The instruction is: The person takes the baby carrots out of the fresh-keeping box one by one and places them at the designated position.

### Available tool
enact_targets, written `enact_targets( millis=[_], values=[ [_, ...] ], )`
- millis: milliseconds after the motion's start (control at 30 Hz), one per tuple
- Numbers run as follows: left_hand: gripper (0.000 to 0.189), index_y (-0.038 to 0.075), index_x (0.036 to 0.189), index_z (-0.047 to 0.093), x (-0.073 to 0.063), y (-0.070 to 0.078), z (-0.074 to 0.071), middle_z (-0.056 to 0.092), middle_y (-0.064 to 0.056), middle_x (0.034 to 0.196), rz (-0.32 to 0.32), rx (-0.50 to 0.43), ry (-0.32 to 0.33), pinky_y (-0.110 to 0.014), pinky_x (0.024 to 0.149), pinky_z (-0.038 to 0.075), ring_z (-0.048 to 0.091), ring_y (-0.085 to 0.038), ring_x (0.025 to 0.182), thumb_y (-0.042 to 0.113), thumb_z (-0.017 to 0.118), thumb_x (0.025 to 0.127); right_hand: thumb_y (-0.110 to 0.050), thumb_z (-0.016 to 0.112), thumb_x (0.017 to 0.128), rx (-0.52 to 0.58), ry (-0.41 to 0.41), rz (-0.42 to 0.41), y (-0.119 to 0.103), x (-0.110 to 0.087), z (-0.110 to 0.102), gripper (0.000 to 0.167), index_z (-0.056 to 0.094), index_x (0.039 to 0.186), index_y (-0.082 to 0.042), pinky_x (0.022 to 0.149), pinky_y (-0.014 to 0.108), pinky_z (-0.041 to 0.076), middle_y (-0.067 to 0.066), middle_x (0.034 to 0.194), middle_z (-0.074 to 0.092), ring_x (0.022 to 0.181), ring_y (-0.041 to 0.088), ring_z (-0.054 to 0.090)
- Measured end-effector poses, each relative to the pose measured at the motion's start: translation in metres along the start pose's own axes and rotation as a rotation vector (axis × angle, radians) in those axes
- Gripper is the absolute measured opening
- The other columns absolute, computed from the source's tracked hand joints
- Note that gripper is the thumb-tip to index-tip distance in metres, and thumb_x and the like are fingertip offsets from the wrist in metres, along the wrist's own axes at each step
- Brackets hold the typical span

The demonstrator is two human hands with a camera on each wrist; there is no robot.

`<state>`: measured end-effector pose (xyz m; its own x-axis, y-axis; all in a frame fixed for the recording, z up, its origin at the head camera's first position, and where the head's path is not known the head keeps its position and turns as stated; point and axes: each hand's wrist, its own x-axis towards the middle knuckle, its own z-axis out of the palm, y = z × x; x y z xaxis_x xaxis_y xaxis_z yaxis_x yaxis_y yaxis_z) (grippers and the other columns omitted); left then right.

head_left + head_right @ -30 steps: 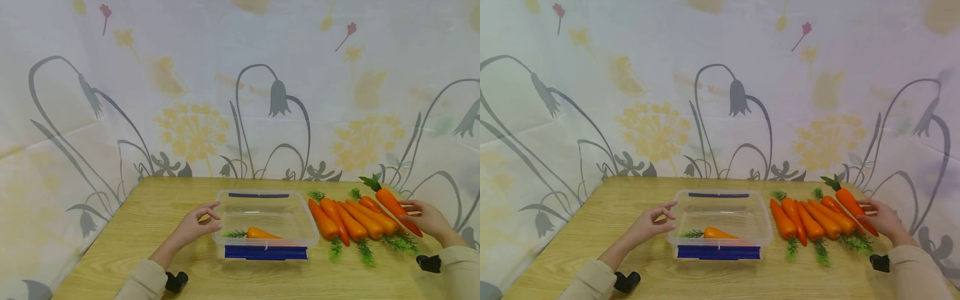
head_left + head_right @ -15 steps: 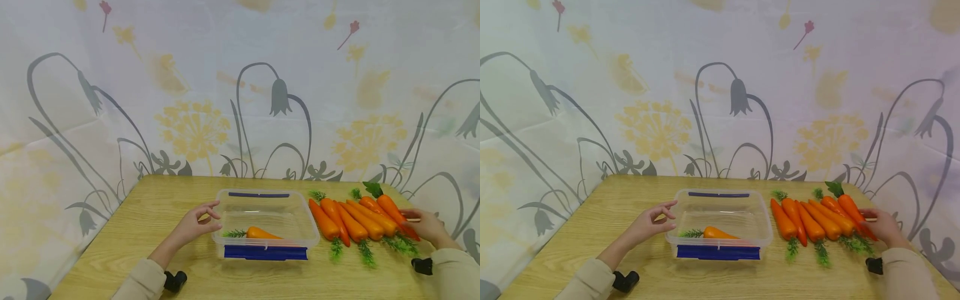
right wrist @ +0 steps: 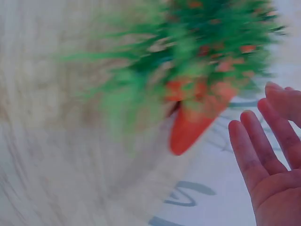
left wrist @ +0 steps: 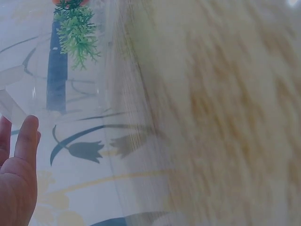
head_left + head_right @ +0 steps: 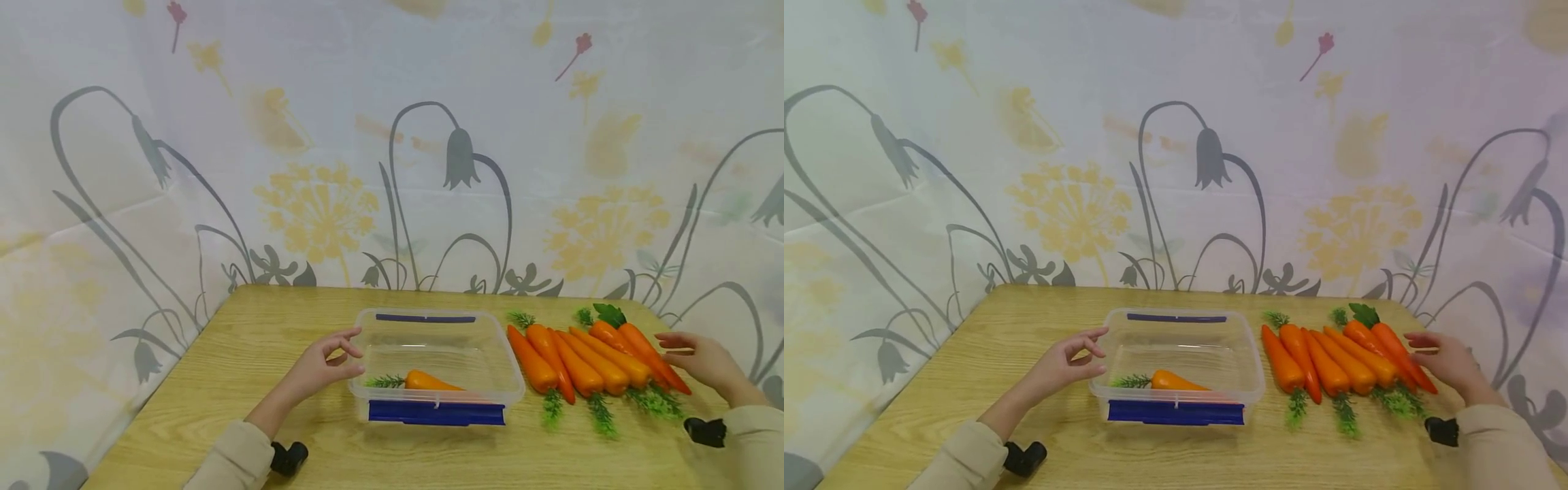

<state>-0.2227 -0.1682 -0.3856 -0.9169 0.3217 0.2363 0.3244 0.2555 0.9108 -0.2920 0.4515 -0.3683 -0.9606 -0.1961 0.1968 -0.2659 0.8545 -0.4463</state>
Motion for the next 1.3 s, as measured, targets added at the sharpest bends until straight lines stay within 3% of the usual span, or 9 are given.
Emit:
enact_targets(
  millis=[67,133,367,600,833,1000,1167,1300],
  values=[
    [0.022,-0.001,0.096,0.063,0.0,0.0,0.0,0.036,-0.013,0.145,-0.001,-0.001,0.003,-0.048,0.105,0.032,0.028,-0.034,0.134,0.015,0.071,0.084,-0.002,0.062,0.088,-0.003,0.034,-0.023,-0.005,0.001,-0.002,0.037,0.049,0.114,0.021,0.062,0.038,0.055,0.04,0.108,0.053,0.07,-0.013,0.05],
    [0.02,0.001,0.095,0.063,0.0,0.0,0.001,0.036,-0.012,0.144,-0.002,-0.001,0.006,-0.048,0.105,0.032,0.028,-0.034,0.134,0.015,0.071,0.083,-0.004,0.063,0.088,0.003,0.045,-0.051,-0.011,0.002,-0.004,0.038,0.051,0.113,0.02,0.06,0.035,0.055,0.039,0.107,0.054,0.071,-0.018,0.045],
    [0.021,0.002,0.095,0.064,-0.001,0.0,0.001,0.037,-0.011,0.145,-0.011,0.002,0.007,-0.049,0.105,0.031,0.027,-0.033,0.134,0.017,0.072,0.083,-0.014,0.065,0.089,0.022,0.035,-0.113,-0.04,0.005,-0.008,0.041,0.053,0.118,0.011,0.062,0.022,0.052,0.031,0.11,0.058,0.081,-0.019,0.045],
    [0.023,0.002,0.095,0.063,-0.002,0.001,0.0,0.036,-0.012,0.145,-0.02,-0.008,0.006,-0.048,0.104,0.032,0.028,-0.034,0.134,0.019,0.072,0.083,-0.015,0.066,0.088,0.037,0.029,-0.173,-0.076,0.009,-0.007,0.037,0.057,0.118,0.005,0.064,0.021,0.051,0.018,0.107,0.063,0.084,-0.015,0.049],
    [0.022,0.003,0.095,0.064,0.0,0.002,0.001,0.037,-0.012,0.144,-0.019,-0.006,0.002,-0.048,0.104,0.032,0.027,-0.033,0.134,0.019,0.072,0.083,-0.022,0.065,0.089,0.036,-0.004,-0.202,-0.104,0.013,-0.003,0.04,0.057,0.122,-0.001,0.067,0.024,0.052,0.018,0.111,0.061,0.091,0.015,0.061],
    [0.021,0.003,0.095,0.064,0.0,0.002,0.002,0.036,-0.012,0.144,-0.018,-0.008,0.0,-0.049,0.104,0.032,0.026,-0.033,0.135,0.018,0.072,0.083,-0.015,0.067,0.087,0.077,-0.021,-0.249,-0.119,0.019,0.003,0.036,0.058,0.119,0.0,0.069,0.025,0.054,0.019,0.112,0.06,0.091,0.013,0.061],
    [0.021,0.003,0.095,0.064,-0.001,0.002,0.001,0.035,-0.013,0.145,-0.019,-0.014,-0.004,-0.049,0.104,0.032,0.026,-0.034,0.135,0.018,0.072,0.083,-0.017,0.07,0.084,-0.023,0.023,-0.331,-0.136,0.022,0.008,0.031,0.064,0.114,-0.008,0.073,0.027,0.055,0.009,0.106,0.066,0.091,0.019,0.063],
    [0.021,0.002,0.095,0.063,-0.001,0.002,0.001,0.035,-0.014,0.145,-0.019,-0.016,-0.006,-0.049,0.104,0.033,0.027,-0.035,0.134,0.018,0.072,0.083,-0.014,0.069,0.085,0.024,0.008,-0.359,-0.15,0.02,0.012,0.03,0.063,0.114,-0.009,0.073,0.026,0.055,0.008,0.107,0.065,0.09,0.008,0.062]
  ],
)
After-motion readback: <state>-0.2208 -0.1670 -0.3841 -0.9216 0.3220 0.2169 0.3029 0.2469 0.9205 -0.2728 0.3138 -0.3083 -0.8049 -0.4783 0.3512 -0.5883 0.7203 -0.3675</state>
